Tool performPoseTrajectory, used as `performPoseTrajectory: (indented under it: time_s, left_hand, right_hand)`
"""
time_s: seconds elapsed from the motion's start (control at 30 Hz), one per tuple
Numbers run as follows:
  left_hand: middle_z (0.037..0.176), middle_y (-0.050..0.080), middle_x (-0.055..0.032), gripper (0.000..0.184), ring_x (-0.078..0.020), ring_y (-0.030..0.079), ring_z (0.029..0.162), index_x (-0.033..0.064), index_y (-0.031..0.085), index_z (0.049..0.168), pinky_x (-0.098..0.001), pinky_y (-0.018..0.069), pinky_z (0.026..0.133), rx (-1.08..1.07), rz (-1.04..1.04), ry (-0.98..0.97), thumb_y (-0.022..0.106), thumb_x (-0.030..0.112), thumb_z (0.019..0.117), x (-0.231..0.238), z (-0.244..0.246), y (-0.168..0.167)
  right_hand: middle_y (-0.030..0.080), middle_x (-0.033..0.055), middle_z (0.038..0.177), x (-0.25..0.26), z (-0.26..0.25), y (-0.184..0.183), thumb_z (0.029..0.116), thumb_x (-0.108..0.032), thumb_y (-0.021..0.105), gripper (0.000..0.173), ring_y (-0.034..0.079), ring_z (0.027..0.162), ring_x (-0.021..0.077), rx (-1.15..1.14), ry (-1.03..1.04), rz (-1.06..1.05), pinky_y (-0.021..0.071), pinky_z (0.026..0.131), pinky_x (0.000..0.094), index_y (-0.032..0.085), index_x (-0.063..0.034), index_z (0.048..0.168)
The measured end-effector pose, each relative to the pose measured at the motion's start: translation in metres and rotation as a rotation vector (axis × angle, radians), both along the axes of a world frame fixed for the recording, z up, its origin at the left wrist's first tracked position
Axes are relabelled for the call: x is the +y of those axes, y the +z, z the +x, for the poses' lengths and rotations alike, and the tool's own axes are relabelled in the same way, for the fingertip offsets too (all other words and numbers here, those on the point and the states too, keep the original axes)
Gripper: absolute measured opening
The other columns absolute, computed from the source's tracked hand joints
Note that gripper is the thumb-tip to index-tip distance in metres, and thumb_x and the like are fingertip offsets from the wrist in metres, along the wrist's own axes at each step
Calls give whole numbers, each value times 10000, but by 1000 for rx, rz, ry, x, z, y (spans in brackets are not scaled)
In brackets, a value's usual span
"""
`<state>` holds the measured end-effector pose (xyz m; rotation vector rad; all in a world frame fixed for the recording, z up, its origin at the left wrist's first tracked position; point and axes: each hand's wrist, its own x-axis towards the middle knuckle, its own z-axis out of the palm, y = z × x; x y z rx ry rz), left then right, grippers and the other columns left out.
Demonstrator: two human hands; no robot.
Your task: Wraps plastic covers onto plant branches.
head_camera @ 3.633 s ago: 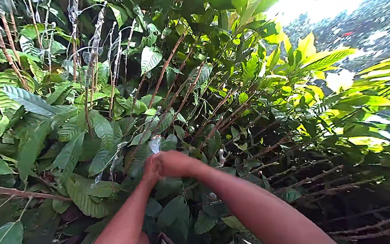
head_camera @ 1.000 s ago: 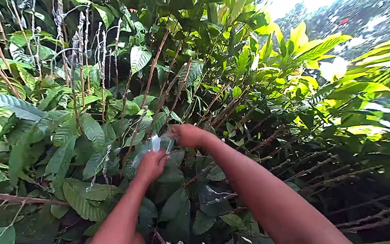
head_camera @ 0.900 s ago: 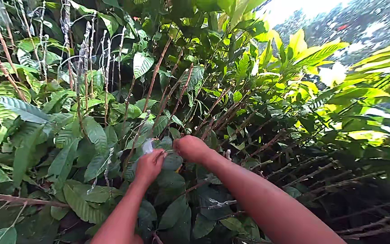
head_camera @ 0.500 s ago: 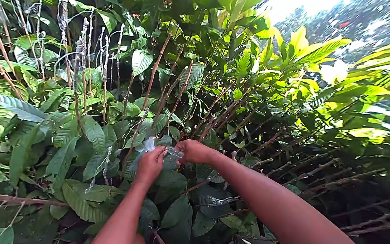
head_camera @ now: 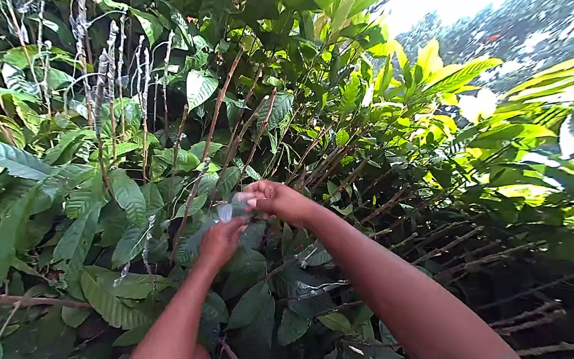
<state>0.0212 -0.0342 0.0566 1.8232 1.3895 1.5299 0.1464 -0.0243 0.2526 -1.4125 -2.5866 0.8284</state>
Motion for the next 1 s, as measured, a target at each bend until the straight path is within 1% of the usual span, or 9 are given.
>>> performPoseTrajectory:
  time_s: [0.1,0.2,0.27,0.33,0.4,0.6,0.77,0.87,1.0]
  left_hand:
    - [1030,753,-108,292,-244,740,827,105,715,1250,-471,611,795,-50,25,13,541,234,1054,2,-6,-2]
    - [985,743,-152,303,-300,728,823,101,709,1274,-537,580,798,-21,-21,7,541,217,1050,1,-6,2]
    - [1052,741,-150,310,-313,728,892,140,707,1290,-562,566,853,52,-71,-57,535,256,1060,0,-5,5]
    - [1084,734,-126,296,-281,726,906,125,725,1222,-532,576,860,70,-55,-105,536,282,1056,0,-8,8]
    - [1046,734,-116,321,-251,717,855,94,748,1145,-500,581,825,16,11,-110,547,323,1042,-2,-8,11]
    - [983,756,-91,302,-216,720,804,87,764,1111,-465,587,770,-84,150,56,550,284,1030,-2,-1,13]
    - [1065,754,-132,308,-304,723,948,123,748,1218,-575,547,862,-72,76,40,546,269,1037,-2,1,18]
    - [1079,743,-155,308,-325,718,972,104,734,1236,-578,545,887,-8,47,-60,530,243,1052,-8,10,22]
    - [974,740,-57,218,-102,697,787,55,740,1126,-324,596,747,-289,20,-12,595,174,1016,-5,-7,23]
  right_hand:
    - [691,173,1135,-3,-3,-3,975,-125,656,380,658,1098,342,-495,73,354,530,930,560,572,-61,1340]
    - [696,96,997,-19,-16,5,1040,-174,600,254,654,867,195,-312,76,196,537,815,409,630,-49,1259]
    - [696,74,1158,-4,-6,7,1060,-109,550,283,644,912,129,-248,76,115,529,813,337,572,-65,1339]
    - [700,122,1249,2,-3,3,1020,-71,562,362,682,1128,284,-520,122,309,542,954,528,572,-91,1381]
    - [698,188,1143,-7,-9,-7,1016,-126,589,277,668,1110,397,-680,148,415,518,917,617,612,-72,1287]
    - [650,101,894,-9,5,0,1038,-196,580,185,609,744,193,-456,-33,160,516,707,403,684,-51,1086]
    - [644,61,848,-22,-4,19,1006,-184,639,151,587,771,157,-372,57,231,484,721,388,722,-59,993]
    - [681,191,1020,12,-7,-2,988,-98,630,138,669,978,353,-457,143,446,547,858,564,738,-13,974]
    - [591,258,1315,-21,-26,-23,1056,-86,461,291,636,1135,450,-709,166,417,533,886,626,648,-3,1262]
